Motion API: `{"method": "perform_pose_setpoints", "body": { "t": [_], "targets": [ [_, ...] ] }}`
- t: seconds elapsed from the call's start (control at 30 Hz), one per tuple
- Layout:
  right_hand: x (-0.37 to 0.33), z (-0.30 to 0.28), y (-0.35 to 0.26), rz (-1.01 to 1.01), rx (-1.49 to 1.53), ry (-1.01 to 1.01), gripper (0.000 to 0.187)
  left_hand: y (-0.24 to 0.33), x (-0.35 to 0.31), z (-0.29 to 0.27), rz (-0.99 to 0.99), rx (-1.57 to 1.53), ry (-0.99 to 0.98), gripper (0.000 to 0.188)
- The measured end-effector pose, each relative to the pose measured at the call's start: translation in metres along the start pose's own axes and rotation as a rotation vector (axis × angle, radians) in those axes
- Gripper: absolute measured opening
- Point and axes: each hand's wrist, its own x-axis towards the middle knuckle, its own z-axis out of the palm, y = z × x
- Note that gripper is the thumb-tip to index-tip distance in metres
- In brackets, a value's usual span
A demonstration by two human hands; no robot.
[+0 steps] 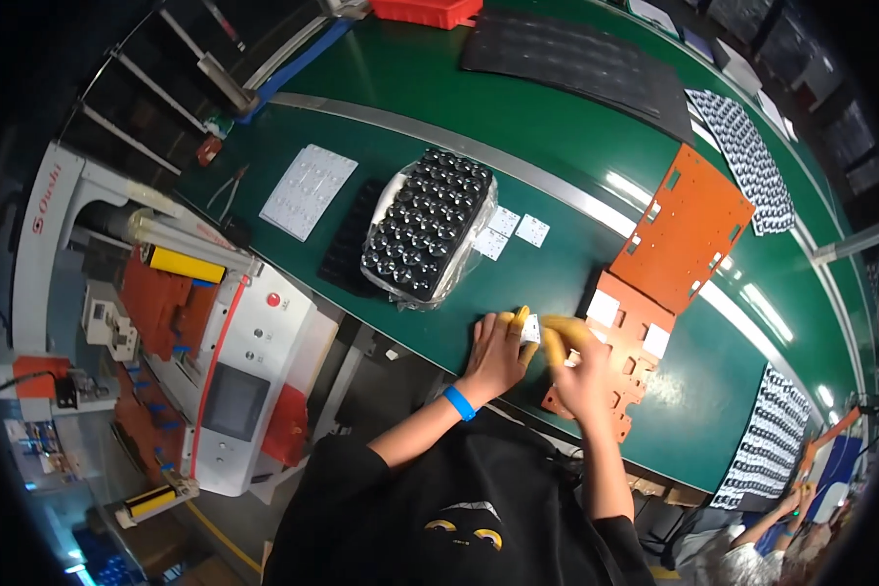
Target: Peeling individual electronic components from a backing sheet and placing them into a specialized orange fixture tray.
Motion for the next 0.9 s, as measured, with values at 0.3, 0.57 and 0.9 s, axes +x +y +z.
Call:
{"method": "perform_pose_setpoints", "body": {
  "t": [0.3, 0.57, 0.9],
  "targets": [
    [0.079, 0.08, -0.041, -0.291, -0.296, -0.213, 0.037, -0.006, 0.007, 0.003, -0.043, -0.407, 0.078, 0.034],
    [0.091, 0.099, -0.036, -0.479, -0.435, -0.153, 0.019, -0.017, -0.005, 0.007, 0.073, -0.222, -0.045, 0.03],
    [0.083, 0.101, -0.035, -0.467, -0.343, -0.084, 0.018, -0.012, -0.001, -0.004, -0.053, -0.503, 0.001, 0.053]
  ]
}}
